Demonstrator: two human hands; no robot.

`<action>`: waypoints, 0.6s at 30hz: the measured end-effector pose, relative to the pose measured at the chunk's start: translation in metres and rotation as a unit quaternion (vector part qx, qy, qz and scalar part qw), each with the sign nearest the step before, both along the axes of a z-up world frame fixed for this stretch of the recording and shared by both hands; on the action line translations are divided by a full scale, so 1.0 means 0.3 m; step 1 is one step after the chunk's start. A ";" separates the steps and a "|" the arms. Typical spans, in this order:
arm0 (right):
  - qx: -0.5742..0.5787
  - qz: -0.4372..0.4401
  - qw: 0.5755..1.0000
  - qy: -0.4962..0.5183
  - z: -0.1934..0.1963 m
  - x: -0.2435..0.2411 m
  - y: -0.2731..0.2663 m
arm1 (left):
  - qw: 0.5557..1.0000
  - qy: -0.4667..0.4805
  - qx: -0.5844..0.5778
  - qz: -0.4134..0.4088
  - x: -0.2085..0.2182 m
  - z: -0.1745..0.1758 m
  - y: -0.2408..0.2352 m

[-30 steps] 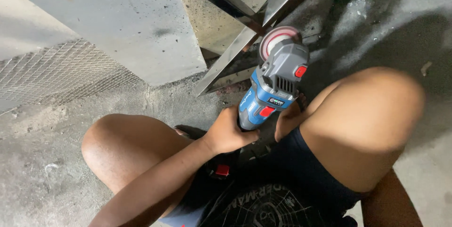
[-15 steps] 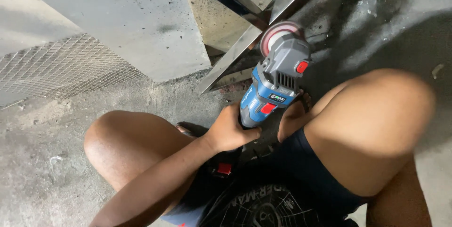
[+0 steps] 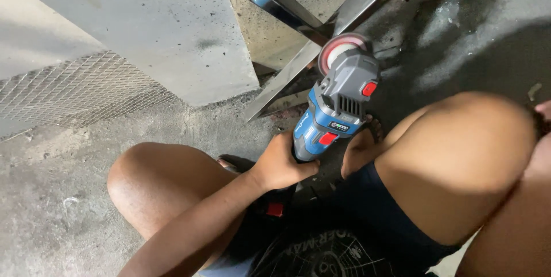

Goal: Grinding the edges of a metal frame using a handheld angle grinder

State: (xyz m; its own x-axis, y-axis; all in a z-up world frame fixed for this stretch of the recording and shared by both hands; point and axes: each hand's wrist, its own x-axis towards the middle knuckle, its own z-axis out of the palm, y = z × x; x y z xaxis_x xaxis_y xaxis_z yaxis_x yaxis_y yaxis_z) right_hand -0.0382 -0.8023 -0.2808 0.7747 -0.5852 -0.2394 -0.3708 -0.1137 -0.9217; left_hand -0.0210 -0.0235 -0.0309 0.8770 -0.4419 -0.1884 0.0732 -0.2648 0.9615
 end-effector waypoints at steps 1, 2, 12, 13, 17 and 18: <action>0.001 0.000 1.000 0.002 0.185 0.044 0.290 | 1.000 0.002 0.001 0.000 -0.003 -0.002 0.000; -0.250 0.039 0.963 -0.098 0.424 0.025 0.663 | 1.000 0.003 0.000 0.003 -0.006 -0.003 0.000; 0.153 0.208 0.901 -0.347 0.815 0.025 2.057 | 0.994 0.077 0.004 0.072 0.017 -0.018 -0.049; 0.157 0.208 0.902 -0.344 0.815 0.044 2.072 | 0.994 0.081 0.006 0.073 0.019 -0.004 -0.051; 0.056 0.121 0.946 -0.296 0.869 0.074 2.134 | 0.994 0.079 0.010 0.072 0.014 0.008 -0.045; 0.108 0.118 0.945 -0.286 0.899 0.082 2.148 | 0.994 0.086 0.009 0.072 0.020 0.001 -0.042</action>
